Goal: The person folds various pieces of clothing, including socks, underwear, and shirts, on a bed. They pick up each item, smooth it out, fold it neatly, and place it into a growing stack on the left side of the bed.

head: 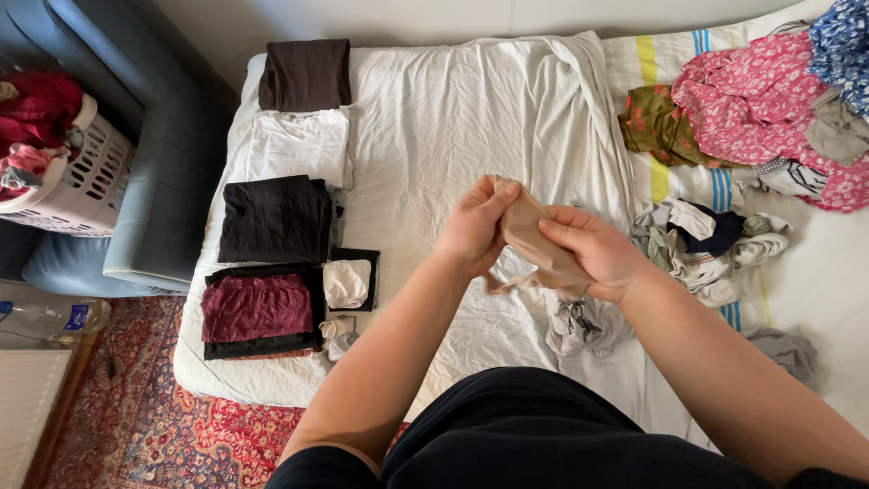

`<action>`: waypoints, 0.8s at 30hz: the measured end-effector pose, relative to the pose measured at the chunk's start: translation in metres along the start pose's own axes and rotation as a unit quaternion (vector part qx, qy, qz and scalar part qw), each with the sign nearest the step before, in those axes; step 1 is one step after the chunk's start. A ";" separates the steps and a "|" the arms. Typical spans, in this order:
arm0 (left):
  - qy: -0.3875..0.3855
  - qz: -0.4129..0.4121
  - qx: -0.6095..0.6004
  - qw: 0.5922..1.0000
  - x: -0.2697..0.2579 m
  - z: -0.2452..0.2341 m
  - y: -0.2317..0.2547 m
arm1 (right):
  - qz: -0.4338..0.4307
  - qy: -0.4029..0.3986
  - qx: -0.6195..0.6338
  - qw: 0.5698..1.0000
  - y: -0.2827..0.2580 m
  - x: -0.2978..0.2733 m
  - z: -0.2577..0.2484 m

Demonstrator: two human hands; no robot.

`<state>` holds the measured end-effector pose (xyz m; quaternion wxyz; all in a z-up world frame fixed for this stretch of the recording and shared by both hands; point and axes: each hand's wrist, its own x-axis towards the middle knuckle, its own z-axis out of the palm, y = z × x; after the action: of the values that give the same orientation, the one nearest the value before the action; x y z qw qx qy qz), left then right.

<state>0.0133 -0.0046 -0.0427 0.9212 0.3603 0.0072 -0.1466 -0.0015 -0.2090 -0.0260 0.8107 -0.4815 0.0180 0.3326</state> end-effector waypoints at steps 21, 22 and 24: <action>-0.026 -0.135 0.171 0.976 -0.023 -0.005 0.042 | 0.088 -0.218 -0.065 0.970 -0.003 -0.011 -0.067; -0.033 -0.131 0.215 0.967 -0.025 0.000 0.050 | 0.057 -0.222 -0.051 0.972 -0.005 -0.012 -0.074; -0.048 -0.137 0.414 0.899 -0.035 0.003 0.066 | 0.030 -0.178 -0.025 0.983 -0.011 -0.012 -0.085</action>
<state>-0.0021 0.0490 0.0076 0.6588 0.6973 -0.0495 -0.2779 0.0204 -0.2862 -0.0590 0.7783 -0.4338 -0.1202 0.4377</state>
